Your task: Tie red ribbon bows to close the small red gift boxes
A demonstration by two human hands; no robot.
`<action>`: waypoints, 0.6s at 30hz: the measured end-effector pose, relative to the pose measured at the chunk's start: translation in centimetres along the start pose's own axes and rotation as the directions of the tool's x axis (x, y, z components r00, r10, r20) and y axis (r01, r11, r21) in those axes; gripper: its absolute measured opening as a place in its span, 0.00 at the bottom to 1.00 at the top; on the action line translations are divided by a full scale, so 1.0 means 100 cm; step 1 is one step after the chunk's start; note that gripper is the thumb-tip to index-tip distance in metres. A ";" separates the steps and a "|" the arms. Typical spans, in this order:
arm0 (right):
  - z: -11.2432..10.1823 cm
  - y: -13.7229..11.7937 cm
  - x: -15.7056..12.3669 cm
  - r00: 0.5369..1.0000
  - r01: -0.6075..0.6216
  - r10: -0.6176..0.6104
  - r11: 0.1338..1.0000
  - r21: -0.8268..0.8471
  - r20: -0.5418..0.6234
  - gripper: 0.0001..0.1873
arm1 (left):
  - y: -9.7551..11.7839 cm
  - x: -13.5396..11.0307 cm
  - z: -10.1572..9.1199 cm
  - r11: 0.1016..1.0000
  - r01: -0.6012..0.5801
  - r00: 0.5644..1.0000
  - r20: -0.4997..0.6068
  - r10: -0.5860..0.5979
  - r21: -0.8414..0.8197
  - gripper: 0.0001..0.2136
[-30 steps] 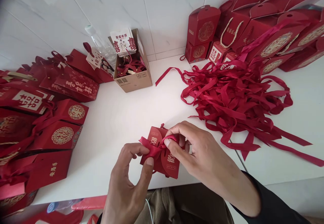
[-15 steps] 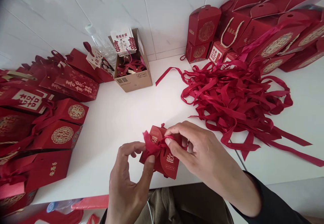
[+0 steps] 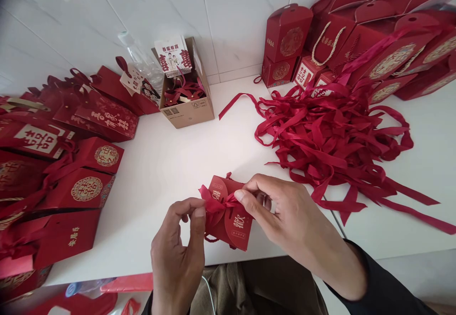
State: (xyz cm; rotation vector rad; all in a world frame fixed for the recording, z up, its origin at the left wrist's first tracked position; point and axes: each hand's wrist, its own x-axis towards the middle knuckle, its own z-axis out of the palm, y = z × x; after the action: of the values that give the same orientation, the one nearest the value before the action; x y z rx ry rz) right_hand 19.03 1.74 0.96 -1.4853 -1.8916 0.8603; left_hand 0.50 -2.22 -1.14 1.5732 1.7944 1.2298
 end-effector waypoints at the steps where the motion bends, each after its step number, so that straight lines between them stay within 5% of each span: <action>1: 0.000 0.000 0.000 1.000 -0.004 0.004 1.000 -0.009 0.001 0.20 | 0.001 0.000 -0.002 1.000 0.010 1.000 0.014 -0.010 -0.009 0.05; 9: 0.002 0.000 0.003 0.991 0.134 -0.134 0.991 0.023 -0.020 0.05 | -0.009 0.003 -0.017 0.984 -0.161 0.972 0.186 0.145 0.073 0.08; 18: 0.003 0.002 0.001 0.992 0.120 -0.121 0.993 -0.017 -0.043 0.15 | -0.006 0.001 -0.006 1.000 -0.025 0.999 0.048 0.026 -0.009 0.05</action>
State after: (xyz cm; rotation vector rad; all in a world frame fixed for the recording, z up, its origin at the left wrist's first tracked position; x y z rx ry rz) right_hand 18.92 1.88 0.66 -1.3714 -1.9371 0.7539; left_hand -0.30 -2.29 -1.34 1.6122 1.7426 1.1996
